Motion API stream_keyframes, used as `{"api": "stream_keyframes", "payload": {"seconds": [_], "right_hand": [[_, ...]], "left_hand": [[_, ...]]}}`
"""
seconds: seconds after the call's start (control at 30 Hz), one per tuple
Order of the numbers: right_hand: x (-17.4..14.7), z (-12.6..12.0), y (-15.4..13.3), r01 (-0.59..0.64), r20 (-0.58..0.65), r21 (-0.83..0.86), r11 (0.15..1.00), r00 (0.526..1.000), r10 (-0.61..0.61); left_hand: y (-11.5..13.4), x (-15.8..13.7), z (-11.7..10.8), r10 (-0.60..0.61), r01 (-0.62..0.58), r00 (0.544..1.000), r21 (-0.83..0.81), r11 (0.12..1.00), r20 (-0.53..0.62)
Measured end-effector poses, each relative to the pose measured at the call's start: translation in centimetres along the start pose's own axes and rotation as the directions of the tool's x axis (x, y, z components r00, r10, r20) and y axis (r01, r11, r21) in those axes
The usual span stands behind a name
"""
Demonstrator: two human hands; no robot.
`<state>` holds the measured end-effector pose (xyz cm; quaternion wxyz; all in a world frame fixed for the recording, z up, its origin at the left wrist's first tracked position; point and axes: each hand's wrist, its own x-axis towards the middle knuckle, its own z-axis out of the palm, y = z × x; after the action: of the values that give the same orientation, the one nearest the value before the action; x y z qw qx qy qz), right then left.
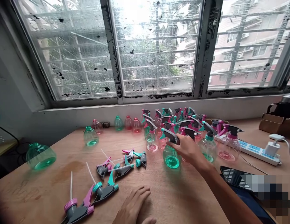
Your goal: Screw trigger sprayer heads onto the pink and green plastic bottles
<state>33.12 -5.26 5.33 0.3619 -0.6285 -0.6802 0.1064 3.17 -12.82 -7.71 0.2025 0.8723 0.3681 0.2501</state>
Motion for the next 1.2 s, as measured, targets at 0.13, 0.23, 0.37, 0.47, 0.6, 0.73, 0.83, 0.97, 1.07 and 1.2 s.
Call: {"api": "stream_keyframes", "payload": {"seconds": [0.13,0.23,0.37,0.47,0.6,0.73,0.83,0.97,1.07,1.2], "right_hand": [[0.7,0.7,0.6,-0.013,-0.022,-0.024,1.000,1.000,0.012],[0.8,1.2,0.9,-0.008,-0.032,-0.050,0.999,0.999,0.006],[0.6,2.0,1.5,0.005,-0.073,-0.111,0.994,0.997,-0.013],[0.4,2.5,1.9,0.004,-0.110,-0.157,0.988,0.994,-0.022],[-0.3,2.6,1.7,-0.001,-0.156,-0.190,0.982,0.987,-0.029],[-2.3,1.7,0.3,0.060,-0.186,-0.286,0.956,0.976,-0.117],[-4.2,1.3,-1.4,0.050,-0.199,-0.398,0.916,0.970,-0.140],[-6.0,2.5,-3.6,0.095,-0.166,-0.448,0.889,0.968,-0.187],[-6.5,4.3,-5.0,0.306,-0.038,-0.318,0.897,0.942,-0.335],[-6.2,7.1,-6.8,0.612,0.237,-0.199,0.766,0.788,-0.568]], "left_hand": [[-0.1,0.0,0.0,0.023,-0.023,1.000,0.016,1.000,-0.008],[-0.1,0.0,0.1,0.064,-0.062,0.997,0.030,0.998,-0.048],[-0.3,0.5,0.4,0.094,-0.093,0.995,0.033,0.995,-0.035],[-0.5,0.9,0.3,0.131,-0.131,0.991,0.002,0.991,-0.021],[0.9,1.0,-3.8,0.149,-0.150,0.987,-0.021,0.988,-0.055],[4.0,1.7,-12.8,0.000,-0.004,0.983,-0.021,1.000,-0.183],[4.4,2.9,-20.1,-0.207,0.251,0.927,0.106,0.962,-0.312],[0.7,5.3,-27.4,-0.300,0.459,0.792,0.193,0.867,-0.531],[-3.6,7.5,-30.3,-0.383,0.622,0.674,0.204,0.756,-0.632],[-9.3,10.2,-31.0,-0.467,0.754,0.568,0.201,0.626,-0.677]]}}
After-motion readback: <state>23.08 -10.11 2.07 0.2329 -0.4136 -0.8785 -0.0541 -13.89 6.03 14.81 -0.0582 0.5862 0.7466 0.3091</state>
